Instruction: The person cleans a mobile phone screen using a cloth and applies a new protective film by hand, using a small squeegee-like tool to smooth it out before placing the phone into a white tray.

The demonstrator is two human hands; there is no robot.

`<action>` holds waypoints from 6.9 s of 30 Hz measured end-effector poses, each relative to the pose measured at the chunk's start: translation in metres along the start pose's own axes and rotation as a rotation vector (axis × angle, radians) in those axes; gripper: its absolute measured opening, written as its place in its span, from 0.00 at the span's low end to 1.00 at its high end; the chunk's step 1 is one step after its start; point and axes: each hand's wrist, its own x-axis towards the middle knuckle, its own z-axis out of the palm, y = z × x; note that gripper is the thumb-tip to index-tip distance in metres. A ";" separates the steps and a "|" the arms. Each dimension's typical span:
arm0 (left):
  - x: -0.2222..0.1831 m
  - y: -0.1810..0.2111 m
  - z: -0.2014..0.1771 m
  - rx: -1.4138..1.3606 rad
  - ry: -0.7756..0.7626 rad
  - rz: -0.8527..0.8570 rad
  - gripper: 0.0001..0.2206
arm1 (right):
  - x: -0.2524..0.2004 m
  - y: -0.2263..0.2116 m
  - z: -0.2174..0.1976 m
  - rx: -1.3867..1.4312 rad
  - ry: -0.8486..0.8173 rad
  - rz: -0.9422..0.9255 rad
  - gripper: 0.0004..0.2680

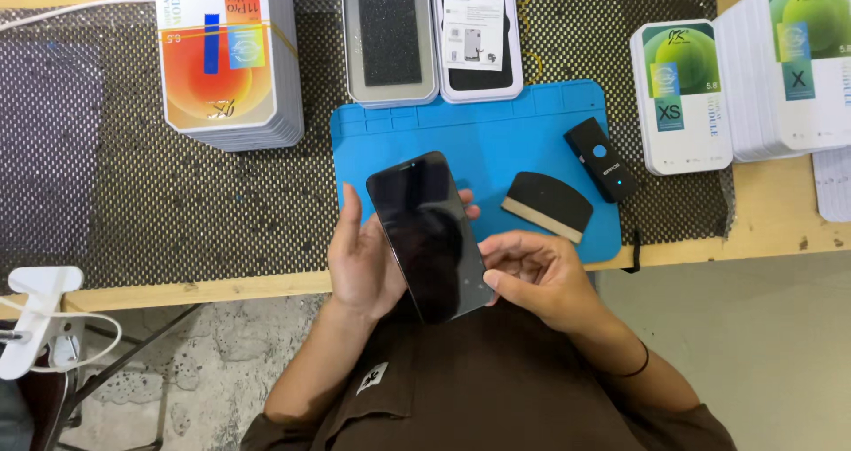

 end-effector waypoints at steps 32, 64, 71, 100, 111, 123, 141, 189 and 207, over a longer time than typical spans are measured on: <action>0.028 0.002 0.025 1.960 0.310 0.326 0.25 | 0.000 -0.059 -0.033 -0.937 0.427 -0.344 0.06; 0.093 0.059 -0.022 2.122 -0.340 0.428 0.04 | -0.003 0.002 0.007 -1.409 -0.052 -1.180 0.10; 0.083 0.051 -0.016 2.342 -0.340 0.630 0.04 | -0.004 0.000 0.008 -1.479 -0.123 -1.195 0.12; 0.073 0.057 0.002 2.253 -0.250 0.678 0.09 | 0.007 -0.013 0.026 -1.626 -0.199 -1.061 0.06; 0.016 0.061 -0.003 2.032 -0.007 0.648 0.07 | 0.100 -0.045 0.027 -1.643 -0.222 -0.974 0.08; -0.012 0.027 -0.038 1.985 -0.023 0.584 0.20 | 0.094 -0.073 0.023 -1.659 -0.033 -0.943 0.09; -0.006 0.021 -0.035 2.242 0.031 0.604 0.16 | 0.076 -0.024 0.020 -1.412 -0.432 -0.849 0.13; -0.005 0.020 -0.028 2.215 0.029 0.630 0.15 | 0.032 -0.048 -0.009 -1.247 -0.354 -0.597 0.11; 0.024 -0.035 0.012 2.336 0.298 0.541 0.26 | 0.027 -0.022 -0.048 -1.595 0.278 -0.826 0.12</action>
